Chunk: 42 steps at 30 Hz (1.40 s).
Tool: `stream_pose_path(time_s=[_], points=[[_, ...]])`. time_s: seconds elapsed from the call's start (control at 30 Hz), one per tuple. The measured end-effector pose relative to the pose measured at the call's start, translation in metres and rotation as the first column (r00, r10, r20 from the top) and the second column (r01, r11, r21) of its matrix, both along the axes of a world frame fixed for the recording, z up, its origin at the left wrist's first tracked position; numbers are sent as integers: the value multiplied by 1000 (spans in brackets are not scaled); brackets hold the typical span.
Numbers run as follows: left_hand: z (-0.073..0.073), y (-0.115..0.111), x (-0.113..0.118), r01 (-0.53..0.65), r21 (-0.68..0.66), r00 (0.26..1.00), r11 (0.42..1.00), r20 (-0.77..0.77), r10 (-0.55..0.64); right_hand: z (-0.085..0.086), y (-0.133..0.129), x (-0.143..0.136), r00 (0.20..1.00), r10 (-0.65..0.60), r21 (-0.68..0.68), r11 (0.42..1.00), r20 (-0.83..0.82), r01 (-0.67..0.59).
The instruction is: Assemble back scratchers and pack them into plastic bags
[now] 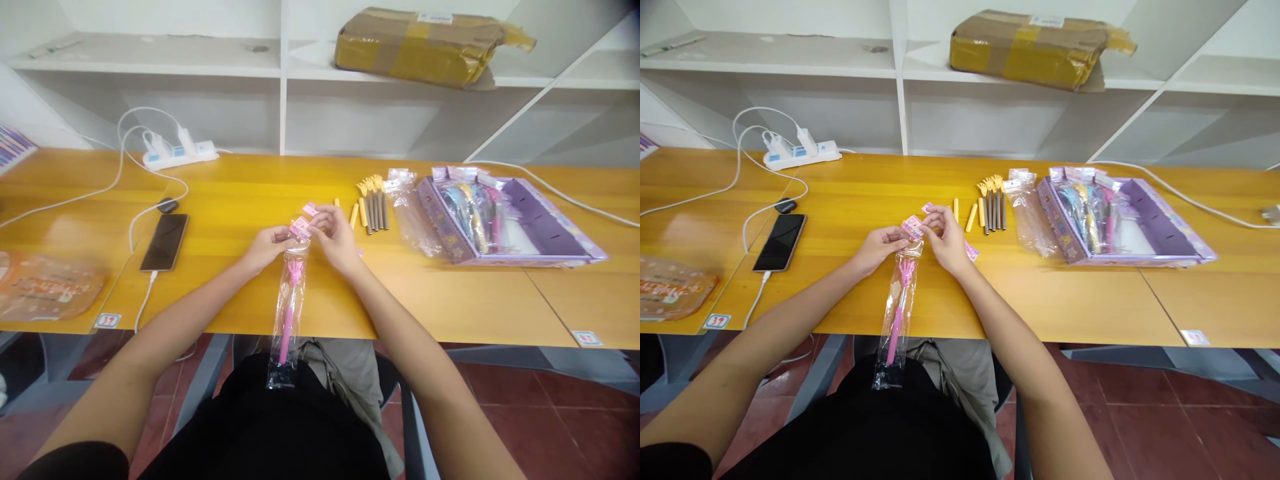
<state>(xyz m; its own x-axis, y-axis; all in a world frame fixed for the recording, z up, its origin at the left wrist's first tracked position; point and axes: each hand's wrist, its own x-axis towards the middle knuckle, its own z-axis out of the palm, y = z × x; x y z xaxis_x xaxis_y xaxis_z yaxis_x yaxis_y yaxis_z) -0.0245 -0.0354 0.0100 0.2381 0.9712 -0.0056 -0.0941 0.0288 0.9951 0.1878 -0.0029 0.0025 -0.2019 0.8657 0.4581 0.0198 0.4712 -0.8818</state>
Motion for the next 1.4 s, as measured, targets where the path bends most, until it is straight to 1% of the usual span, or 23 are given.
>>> stream_pose_path(time_s=[0.1, 0.27, 0.4, 0.63, 0.73, 0.8, 0.87, 1.0, 1.07, 1.13, 1.2, 1.27, 1.4], points=[[0, 0, 1, 10, 17, 1000, 1000, 15, -11, 4, -1, 3, 997, 0, 43, 999, 77, -3], [0, 0, 1, 11, 17, 1000, 1000, 9, -11, 13, -3, 10, 976, -68, 121, 992, 205, 44], [-1, 0, 1, 14, 20, 1000, 1000, 4, -14, 20, -7, 13, 958, -56, 158, 987, 281, 11], [-2, 0, 4, -15, 22, 1000, 1000, 3, 15, 24, -14, 12, 946, -12, 177, 983, 325, -48], [-4, 0, 4, -26, 20, 1000, 999, -6, 26, 23, -13, 12, 954, -36, 163, 987, 299, -14], [-5, 0, 4, -24, 26, 1000, 999, -13, 25, 21, -11, 12, 968, -73, 146, 989, 240, 39], [-6, -1, 4, -9, 42, 1000, 999, -27, 11, 19, -9, 12, 981, -84, 98, 993, 178, 67], [-4, -5, 3, 18, 131, 996, 991, -86, -6, 12, -4, 13, 991, 11, -50, 999, 132, -4], [-1, -7, 3, 6, 221, 989, 975, -145, 27, 10, -2, 12, 994, 34, -85, 996, 106, -25], [3, -10, 3, 12, 315, 969, 949, -240, 67, 7, 0, 11, 997, 41, -103, 994, 68, -34], [5, -11, 4, 32, 373, 942, 927, -323, 97, 6, 1, 10, 998, 56, -118, 992, 35, -52], [6, -11, 5, 39, 383, 927, 923, -359, 110, 5, 1, 10, 997, 67, -121, 991, 25, -63], [5, -12, 6, 37, 360, 922, 932, -371, 107, 6, 0, 9, 998, 55, -114, 992, 31, -52]])
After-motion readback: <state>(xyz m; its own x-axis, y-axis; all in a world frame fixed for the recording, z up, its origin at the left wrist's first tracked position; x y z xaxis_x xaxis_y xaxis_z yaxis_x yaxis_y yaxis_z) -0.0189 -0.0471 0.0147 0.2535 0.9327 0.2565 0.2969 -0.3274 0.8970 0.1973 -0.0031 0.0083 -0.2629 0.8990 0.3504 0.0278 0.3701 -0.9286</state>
